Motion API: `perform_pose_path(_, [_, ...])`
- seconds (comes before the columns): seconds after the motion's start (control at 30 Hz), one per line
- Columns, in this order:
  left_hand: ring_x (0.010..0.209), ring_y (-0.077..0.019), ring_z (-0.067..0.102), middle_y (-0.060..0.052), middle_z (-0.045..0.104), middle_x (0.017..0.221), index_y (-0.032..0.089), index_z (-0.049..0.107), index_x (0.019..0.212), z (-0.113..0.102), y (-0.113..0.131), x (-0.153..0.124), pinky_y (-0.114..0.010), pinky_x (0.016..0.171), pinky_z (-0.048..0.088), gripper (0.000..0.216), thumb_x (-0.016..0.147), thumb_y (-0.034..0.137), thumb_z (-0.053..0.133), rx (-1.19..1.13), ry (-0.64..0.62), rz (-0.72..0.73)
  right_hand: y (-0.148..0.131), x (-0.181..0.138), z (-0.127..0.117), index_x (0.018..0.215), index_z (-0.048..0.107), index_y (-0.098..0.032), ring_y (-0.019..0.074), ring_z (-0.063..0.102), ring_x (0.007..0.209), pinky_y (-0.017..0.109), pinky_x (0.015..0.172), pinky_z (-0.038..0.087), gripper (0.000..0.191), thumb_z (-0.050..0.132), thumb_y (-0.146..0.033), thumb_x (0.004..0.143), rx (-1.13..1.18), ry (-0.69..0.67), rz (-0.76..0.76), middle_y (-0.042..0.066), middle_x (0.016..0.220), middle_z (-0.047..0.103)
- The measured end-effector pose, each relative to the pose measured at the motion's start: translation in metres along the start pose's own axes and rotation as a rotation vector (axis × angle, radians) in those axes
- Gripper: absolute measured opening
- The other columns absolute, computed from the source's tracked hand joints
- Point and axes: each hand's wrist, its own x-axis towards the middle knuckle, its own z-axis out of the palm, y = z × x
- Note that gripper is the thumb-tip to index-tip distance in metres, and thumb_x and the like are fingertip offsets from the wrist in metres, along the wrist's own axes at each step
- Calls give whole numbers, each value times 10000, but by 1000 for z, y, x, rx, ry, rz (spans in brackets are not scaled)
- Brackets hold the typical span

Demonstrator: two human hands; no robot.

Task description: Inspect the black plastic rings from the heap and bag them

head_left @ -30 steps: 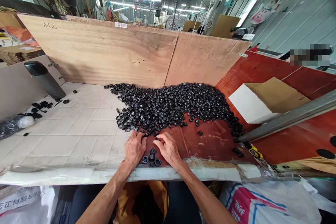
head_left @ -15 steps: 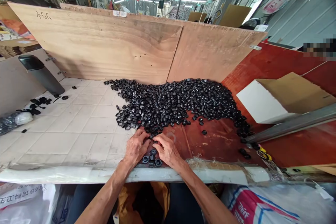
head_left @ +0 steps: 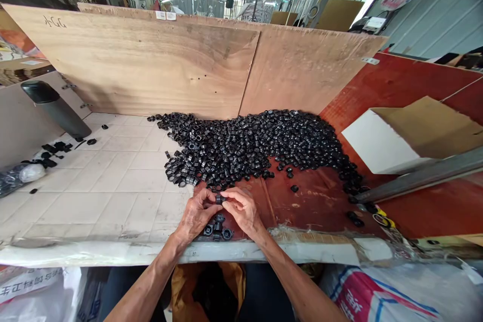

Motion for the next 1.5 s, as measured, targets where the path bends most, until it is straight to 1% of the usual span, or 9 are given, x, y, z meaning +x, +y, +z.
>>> perform_pose_path(0.27, [780, -200, 745, -48, 787, 926, 210, 699, 1150, -1, 1, -1, -310, 705, 601, 432, 819, 463, 814, -130, -98, -63, 1, 1, 1, 1015, 759, -233, 190, 742, 824, 303, 749, 651, 170, 735, -258, 849, 28, 52, 37, 50, 1029, 768])
perform_pose_path(0.63, [1018, -230, 762, -61, 794, 1127, 221, 766, 1095, -5, 7, -2, -375, 961, 621, 223, 899, 324, 742, -18, -51, 92, 5, -3, 4, 1238, 675, -238, 167, 741, 700, 271, 658, 623, 293, 652, -293, 951, -41, 23, 12, 39, 935, 769])
perform_pose_path(0.73, [982, -223, 772, -55, 798, 1101, 217, 755, 1095, -4, 10, -3, -368, 938, 625, 226, 898, 327, 739, -39, -84, 66, 3, -6, 4, 1211, 653, -230, 144, 666, 553, 243, 578, 570, 230, 587, -309, 1006, -105, 1, -11, -31, 691, 674])
perform_pose_path(0.9, [851, -217, 796, -31, 812, 976, 219, 718, 1066, -2, 11, -4, -339, 811, 644, 230, 882, 347, 769, -186, -84, -20, 1, -8, 3, 1169, 657, -229, 155, 703, 612, 239, 583, 558, 202, 596, -309, 993, -104, -47, -3, 2, 785, 713])
perform_pose_path(0.97, [837, -211, 791, -27, 809, 955, 219, 728, 1063, -2, 10, -5, -322, 790, 634, 217, 886, 338, 770, -158, -88, -17, 2, -6, 3, 1001, 685, -224, 143, 643, 545, 228, 544, 504, 143, 579, -319, 1011, -183, -47, -12, -15, 676, 669])
perform_pose_path(1.1, [878, -213, 777, -39, 803, 989, 212, 737, 1082, -2, 7, -5, -323, 814, 623, 218, 893, 320, 753, -102, -90, 4, 4, -2, 5, 637, 556, -228, 133, 535, 493, 240, 535, 433, 433, 529, -376, 1042, -352, 54, -81, -17, 531, 549])
perform_pose_path(1.3, [878, -214, 779, -36, 805, 990, 208, 713, 1065, 0, 8, -4, -332, 820, 624, 251, 872, 360, 769, -185, -68, -37, -3, -4, 3, 1166, 701, -215, 165, 652, 633, 253, 596, 519, 260, 630, -386, 982, -235, 25, -81, 21, 807, 722])
perform_pose_path(1.43, [828, -202, 764, -34, 795, 937, 204, 718, 1062, -1, 8, -4, -313, 765, 615, 252, 875, 367, 765, -143, -72, -34, -3, -4, 2, 752, 676, -218, 143, 567, 513, 248, 548, 450, 355, 535, -361, 1045, -321, 33, -54, -11, 568, 606])
perform_pose_path(1.5, [825, -205, 761, -39, 793, 937, 202, 715, 1057, -2, 7, -4, -302, 739, 608, 273, 868, 389, 778, -153, -59, -43, -4, -4, 3, 755, 678, -212, 138, 561, 522, 242, 551, 441, 355, 550, -383, 1039, -330, 44, -52, -15, 575, 603])
